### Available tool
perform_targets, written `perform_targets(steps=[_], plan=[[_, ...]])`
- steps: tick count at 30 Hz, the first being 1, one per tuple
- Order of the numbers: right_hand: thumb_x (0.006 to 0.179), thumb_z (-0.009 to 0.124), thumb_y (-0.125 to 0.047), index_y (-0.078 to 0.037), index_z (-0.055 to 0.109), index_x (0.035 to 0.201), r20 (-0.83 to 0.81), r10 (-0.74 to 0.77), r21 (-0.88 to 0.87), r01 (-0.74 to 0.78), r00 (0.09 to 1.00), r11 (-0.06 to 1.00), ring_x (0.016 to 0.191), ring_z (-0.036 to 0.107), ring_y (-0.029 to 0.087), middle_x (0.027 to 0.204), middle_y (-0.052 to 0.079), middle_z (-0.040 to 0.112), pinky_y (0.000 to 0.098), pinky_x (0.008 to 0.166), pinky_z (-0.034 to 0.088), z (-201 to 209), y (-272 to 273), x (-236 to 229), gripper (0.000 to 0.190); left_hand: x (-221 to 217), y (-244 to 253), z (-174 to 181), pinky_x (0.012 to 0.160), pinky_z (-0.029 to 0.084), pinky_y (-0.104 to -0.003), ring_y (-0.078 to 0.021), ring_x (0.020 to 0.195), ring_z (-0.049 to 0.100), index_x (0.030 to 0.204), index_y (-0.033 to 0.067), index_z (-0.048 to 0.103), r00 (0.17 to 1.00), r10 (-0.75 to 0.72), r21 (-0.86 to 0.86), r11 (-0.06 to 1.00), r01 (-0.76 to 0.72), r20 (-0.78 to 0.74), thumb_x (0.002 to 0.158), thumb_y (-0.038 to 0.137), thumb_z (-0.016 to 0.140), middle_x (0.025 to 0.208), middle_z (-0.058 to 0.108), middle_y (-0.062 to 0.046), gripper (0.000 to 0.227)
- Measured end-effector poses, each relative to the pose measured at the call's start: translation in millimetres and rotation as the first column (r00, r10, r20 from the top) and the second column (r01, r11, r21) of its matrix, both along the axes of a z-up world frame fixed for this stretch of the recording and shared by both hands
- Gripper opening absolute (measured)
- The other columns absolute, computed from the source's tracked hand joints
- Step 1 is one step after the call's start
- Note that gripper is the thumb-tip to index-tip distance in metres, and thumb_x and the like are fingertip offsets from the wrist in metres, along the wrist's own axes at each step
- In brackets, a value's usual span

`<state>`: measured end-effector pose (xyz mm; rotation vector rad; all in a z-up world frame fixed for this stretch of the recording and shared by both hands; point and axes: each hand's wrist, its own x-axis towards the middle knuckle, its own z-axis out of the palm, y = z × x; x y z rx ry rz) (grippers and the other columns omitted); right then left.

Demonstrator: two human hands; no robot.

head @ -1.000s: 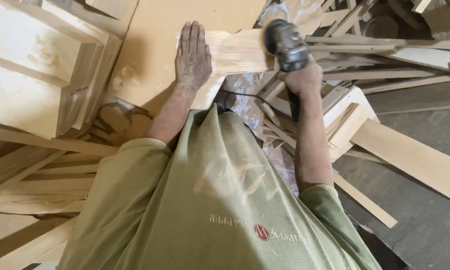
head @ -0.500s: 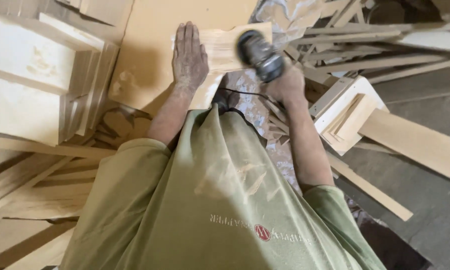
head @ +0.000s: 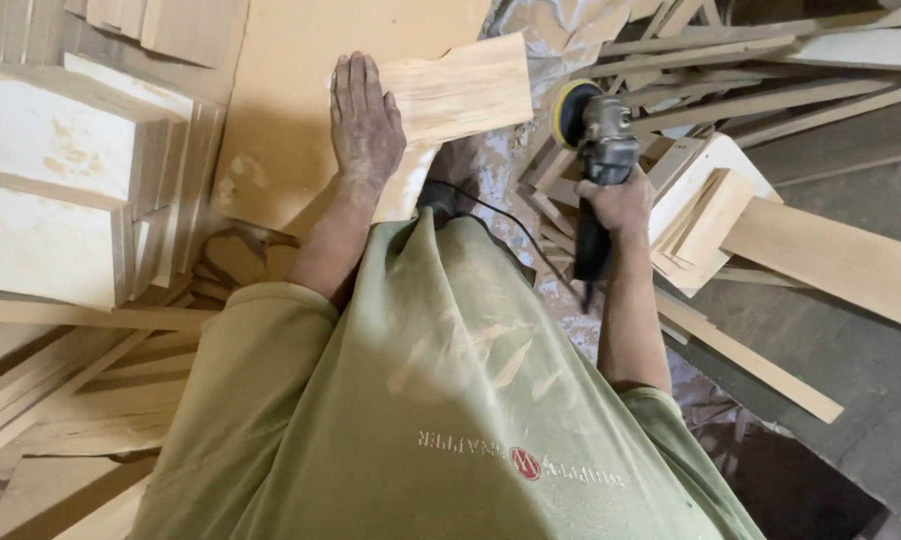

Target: Sanding small wooden pieces using a power sander in a workshop.

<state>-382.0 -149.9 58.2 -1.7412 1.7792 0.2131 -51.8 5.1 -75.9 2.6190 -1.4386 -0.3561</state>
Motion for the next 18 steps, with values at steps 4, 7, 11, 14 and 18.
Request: perform_targets(steps=[4,7,11,14,18], plan=[[0.075,0.078,-0.013,-0.006,0.064,0.096,0.545,-0.484,0.308,0.374,0.684,0.875,0.066,0.067,0.020,0.085,0.009,0.070,0.0321,0.057,0.058,-18,21,-18,0.026,9,14,11,0.126,0.030,-0.050,-0.0355,0.141,0.047,0.155,-0.0015,0.048,0.990,-0.001,-0.152,0.988,0.023,0.143,0.115,0.036,0.057,0.149,0.056,-0.018,0.055],[0.070,0.079,-0.007,-0.003,0.069,0.089,0.690,-0.597,0.398,0.474,0.409,0.785,0.061,0.065,0.021,0.076,0.008,0.067,0.0342,0.055,0.057,-49,39,-39,0.023,10,45,52,0.114,0.043,-0.051,-0.0387,0.117,0.057,0.132,-0.0042,0.063,0.960,0.010,-0.369,0.924,0.098,0.279,0.112,0.036,0.064,0.122,0.062,-0.021,0.045],[0.070,0.082,-0.003,-0.004,0.071,0.093,0.812,-0.533,0.399,0.440,0.237,0.804,0.062,0.068,0.028,0.073,0.011,0.064,0.0419,0.058,0.057,-91,42,-63,0.025,-6,88,-13,0.082,0.054,-0.049,-0.0343,0.090,0.063,0.117,0.0056,0.066,0.932,0.147,-0.358,0.934,-0.020,0.331,0.099,0.070,0.063,0.097,0.056,-0.010,0.067],[0.070,0.082,-0.008,-0.006,0.071,0.095,0.826,-0.532,0.430,0.405,0.183,0.807,0.059,0.067,0.028,0.073,0.012,0.064,0.0434,0.055,0.059,-62,45,-50,0.028,-28,102,-9,0.074,0.055,-0.038,-0.0275,0.077,0.064,0.102,0.0048,0.067,0.901,0.223,-0.273,0.954,-0.123,0.373,0.103,0.081,0.036,0.088,0.059,-0.009,0.083],[0.072,0.078,-0.003,-0.008,0.069,0.094,0.821,-0.561,0.473,0.426,0.103,0.771,0.057,0.066,0.026,0.071,0.009,0.060,0.0379,0.054,0.058,-13,56,-28,0.025,-41,89,26,0.099,0.055,-0.053,-0.0425,0.119,0.071,0.135,-0.0004,0.063,0.783,0.522,0.189,0.853,-0.487,-0.339,0.094,0.074,0.066,0.125,0.072,-0.025,0.085]])
